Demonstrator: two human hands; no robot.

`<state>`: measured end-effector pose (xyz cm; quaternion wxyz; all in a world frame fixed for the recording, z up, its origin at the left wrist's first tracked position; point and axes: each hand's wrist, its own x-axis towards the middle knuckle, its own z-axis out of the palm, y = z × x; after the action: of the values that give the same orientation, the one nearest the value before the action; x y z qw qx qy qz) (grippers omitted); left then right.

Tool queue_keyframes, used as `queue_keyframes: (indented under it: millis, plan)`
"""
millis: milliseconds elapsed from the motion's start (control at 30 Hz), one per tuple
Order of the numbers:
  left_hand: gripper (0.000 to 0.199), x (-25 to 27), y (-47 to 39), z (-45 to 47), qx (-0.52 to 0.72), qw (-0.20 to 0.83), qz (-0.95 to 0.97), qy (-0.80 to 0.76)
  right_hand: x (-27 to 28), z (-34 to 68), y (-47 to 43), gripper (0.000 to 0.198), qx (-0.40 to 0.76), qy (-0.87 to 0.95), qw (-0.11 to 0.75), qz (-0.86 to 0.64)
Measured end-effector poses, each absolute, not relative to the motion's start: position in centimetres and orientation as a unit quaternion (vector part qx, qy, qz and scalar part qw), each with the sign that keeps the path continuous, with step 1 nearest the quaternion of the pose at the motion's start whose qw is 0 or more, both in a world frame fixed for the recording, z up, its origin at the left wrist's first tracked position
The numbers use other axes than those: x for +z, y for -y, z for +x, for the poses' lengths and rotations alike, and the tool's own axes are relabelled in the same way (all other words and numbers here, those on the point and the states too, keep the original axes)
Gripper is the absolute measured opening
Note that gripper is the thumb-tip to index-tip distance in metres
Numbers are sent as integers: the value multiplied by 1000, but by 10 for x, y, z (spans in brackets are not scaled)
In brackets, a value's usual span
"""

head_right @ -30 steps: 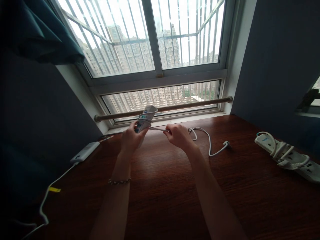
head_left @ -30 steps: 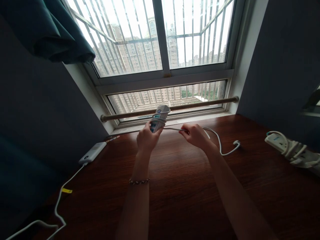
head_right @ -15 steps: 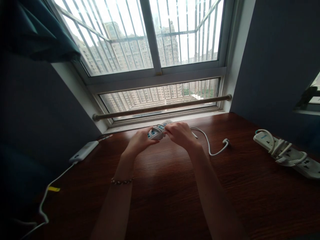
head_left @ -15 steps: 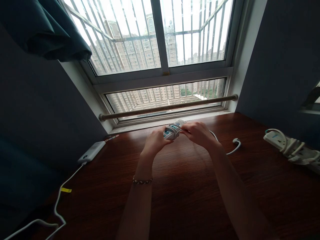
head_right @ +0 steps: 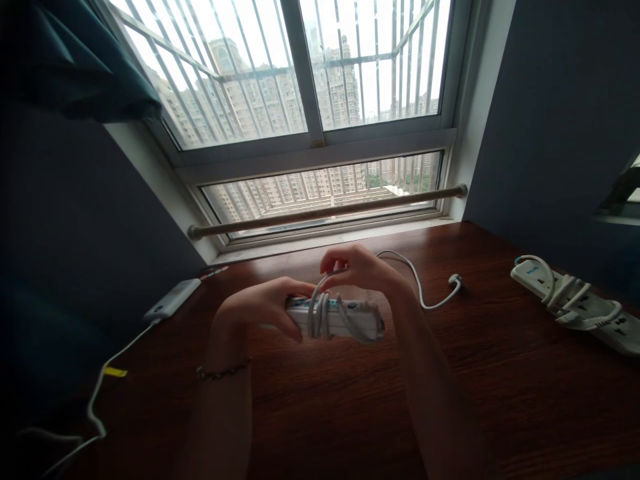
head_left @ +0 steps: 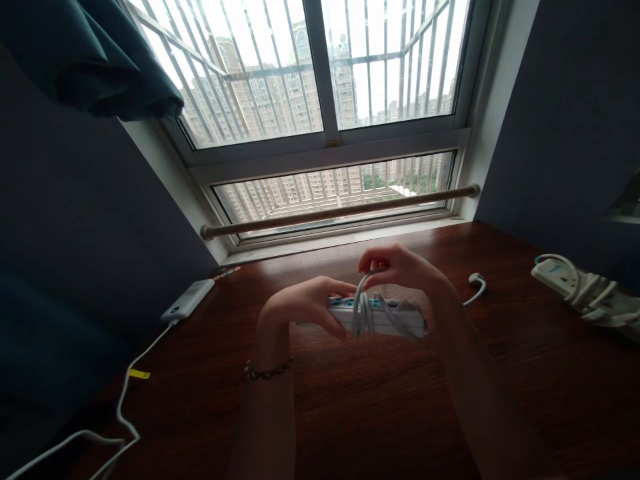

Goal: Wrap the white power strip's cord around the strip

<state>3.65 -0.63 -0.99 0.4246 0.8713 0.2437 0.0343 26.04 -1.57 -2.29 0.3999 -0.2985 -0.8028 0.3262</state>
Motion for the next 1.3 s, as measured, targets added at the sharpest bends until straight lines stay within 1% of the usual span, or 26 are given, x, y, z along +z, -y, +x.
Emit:
queue_keyframes:
  millis: [67, 133, 267, 333, 400, 467, 500, 567, 667, 767, 833, 900, 967, 1067, 1200, 1300]
  plan:
    - [82, -8, 11, 37, 62, 471, 854, -214, -23, 260, 16, 21, 406, 774, 422, -241]
    - [92, -8, 13, 37, 110, 492, 840, -200, -25, 258, 14, 21, 458, 739, 450, -203]
    - [95, -6, 14, 38, 215, 512, 807, -204, -33, 251, 2, 23, 503, 682, 499, -181]
    - [96, -6, 14, 42, 266, 536, 774, -207, -39, 245, -5, 25, 504, 634, 558, -180]
    - [88, -6, 12, 47, 321, 556, 738, -207, -45, 237, -11, 26, 481, 575, 635, -188]
    - [68, -6, 10, 52, 366, 562, 707, -224, -51, 230, -17, 23, 463, 540, 676, -195]
    - [59, -7, 9, 55, 386, 562, 690, -242, -53, 227, -19, 23, 461, 536, 679, -199]
    - [52, -7, 7, 59, 414, 564, 655, -285, -54, 224, -21, 26, 470, 539, 666, -212]
    - [53, -9, 3, 62, 447, 564, 610, -332, -52, 224, -20, 38, 501, 542, 626, -250]
    - [52, -13, -2, 60, 463, 549, 589, -371, -47, 227, -14, 50, 540, 568, 565, -257]
    - [53, -14, -5, 58, 461, 539, 588, -389, -45, 230, -10, 53, 551, 593, 530, -251]
    - [53, -15, -6, 57, 446, 538, 596, -395, -43, 232, -7, 50, 546, 602, 517, -270]
    - [55, -15, -6, 56, 426, 539, 610, -396, -42, 233, -7, 48, 534, 587, 522, -313]
    - [61, -15, -5, 57, 399, 545, 628, -387, -42, 232, -8, 55, 531, 545, 545, -352]
    - [66, -16, -5, 59, 383, 573, 638, -344, -43, 228, -10, 64, 542, 474, 595, -358]
    - [65, -18, -6, 59, 357, 611, 627, -326, -42, 226, -11, 66, 547, 432, 629, -344]
